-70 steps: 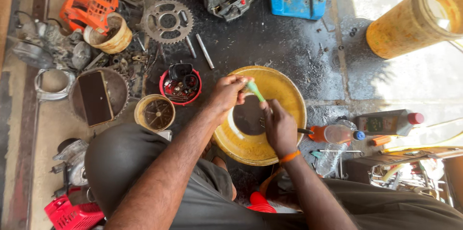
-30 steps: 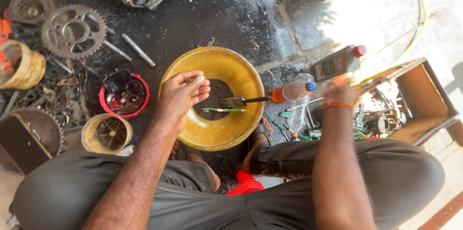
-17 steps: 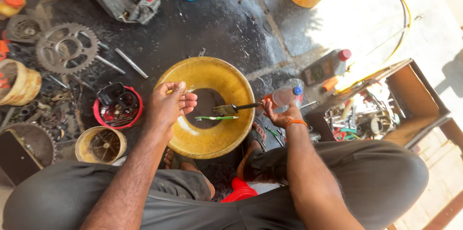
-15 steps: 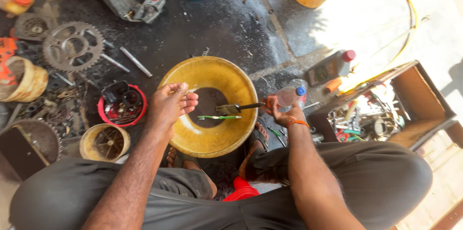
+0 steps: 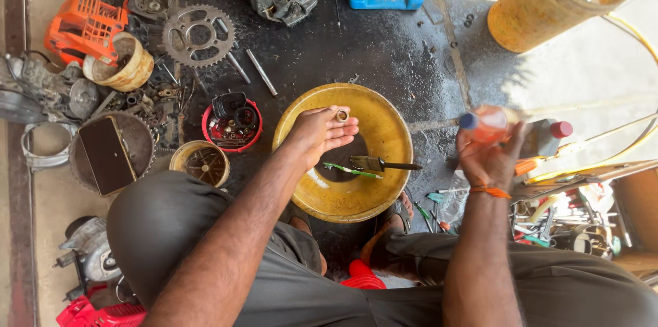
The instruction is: The person sits on the workshop floor with a yellow basin and scrubs small metal mechanical parts with a toothbrush in liquid. They pour liquid from a plastic bottle over the parts, continue scrubbing, and later work on a larger black component, turning it while brushing.
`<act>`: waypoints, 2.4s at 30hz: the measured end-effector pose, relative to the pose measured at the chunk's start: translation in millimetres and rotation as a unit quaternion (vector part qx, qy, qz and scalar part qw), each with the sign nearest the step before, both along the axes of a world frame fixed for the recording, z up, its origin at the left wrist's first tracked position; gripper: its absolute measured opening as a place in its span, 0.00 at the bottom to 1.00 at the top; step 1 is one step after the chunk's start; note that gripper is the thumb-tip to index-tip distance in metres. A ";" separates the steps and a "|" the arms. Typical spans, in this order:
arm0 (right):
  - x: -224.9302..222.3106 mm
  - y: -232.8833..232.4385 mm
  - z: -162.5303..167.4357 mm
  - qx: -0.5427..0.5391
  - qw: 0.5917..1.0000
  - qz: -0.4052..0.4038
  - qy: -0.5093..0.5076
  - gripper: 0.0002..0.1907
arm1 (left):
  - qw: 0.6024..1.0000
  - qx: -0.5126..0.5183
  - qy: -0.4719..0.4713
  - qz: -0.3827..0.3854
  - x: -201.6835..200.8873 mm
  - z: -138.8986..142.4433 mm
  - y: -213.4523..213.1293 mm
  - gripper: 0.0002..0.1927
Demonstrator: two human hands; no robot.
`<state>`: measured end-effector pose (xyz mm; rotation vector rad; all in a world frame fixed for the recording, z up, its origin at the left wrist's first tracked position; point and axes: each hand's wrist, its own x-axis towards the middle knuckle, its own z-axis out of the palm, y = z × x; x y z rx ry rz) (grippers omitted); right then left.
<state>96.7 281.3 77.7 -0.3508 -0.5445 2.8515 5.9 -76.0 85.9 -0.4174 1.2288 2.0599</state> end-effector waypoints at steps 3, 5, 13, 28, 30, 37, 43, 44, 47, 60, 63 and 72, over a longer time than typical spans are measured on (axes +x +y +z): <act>-10.0 -27.2 74.6 0.217 0.975 0.040 0.021 0.28 | 0.995 0.083 -0.041 0.020 -5.4 -9.1 13.7 0.18; -12.9 -45.2 117.1 0.322 0.945 0.049 -0.011 0.26 | 0.991 0.110 -0.056 0.043 -6.3 -17.4 22.3 0.18; -1.5 -125.5 165.3 0.659 0.750 0.030 0.035 0.27 | 0.983 0.125 -0.097 0.092 10.3 -31.2 42.8 0.17; 4.9 -133.6 145.3 0.652 0.758 -0.014 0.000 0.29 | 0.993 0.039 -0.093 0.064 11.5 -18.7 37.3 0.17; 4.2 -132.6 144.0 0.651 0.759 -0.016 0.007 0.30 | 0.994 0.041 -0.083 0.065 11.0 -18.8 38.1 0.16; 8.2 -130.9 143.5 0.656 0.754 -0.019 0.002 0.30 | 0.995 0.049 -0.076 0.036 10.1 -15.3 36.7 0.23; 8.5 -123.6 148.7 0.655 0.755 -0.013 0.020 0.31 | 0.993 0.022 -0.101 0.054 10.1 -13.8 37.4 0.16; 9.0 -122.5 149.3 0.662 0.749 -0.009 0.016 0.31 | 0.993 0.031 -0.098 0.058 9.8 -15.3 37.3 0.16; 10.5 -120.3 150.2 0.685 0.728 -0.003 0.017 0.32 | 0.994 0.027 -0.087 0.058 8.5 -22.5 37.8 0.14; 16.2 -121.2 160.6 0.690 0.723 -0.020 0.024 0.30 | 0.989 0.034 -0.113 0.085 11.3 -27.2 39.8 0.19; 17.2 -122.9 160.4 0.671 0.741 -0.009 0.027 0.29 | 0.990 0.022 -0.109 0.089 11.6 -25.4 40.9 0.20; 18.3 -122.2 165.3 0.692 0.722 -0.006 0.018 0.29 | 0.994 0.021 0.104 -0.004 10.0 -28.8 43.7 0.24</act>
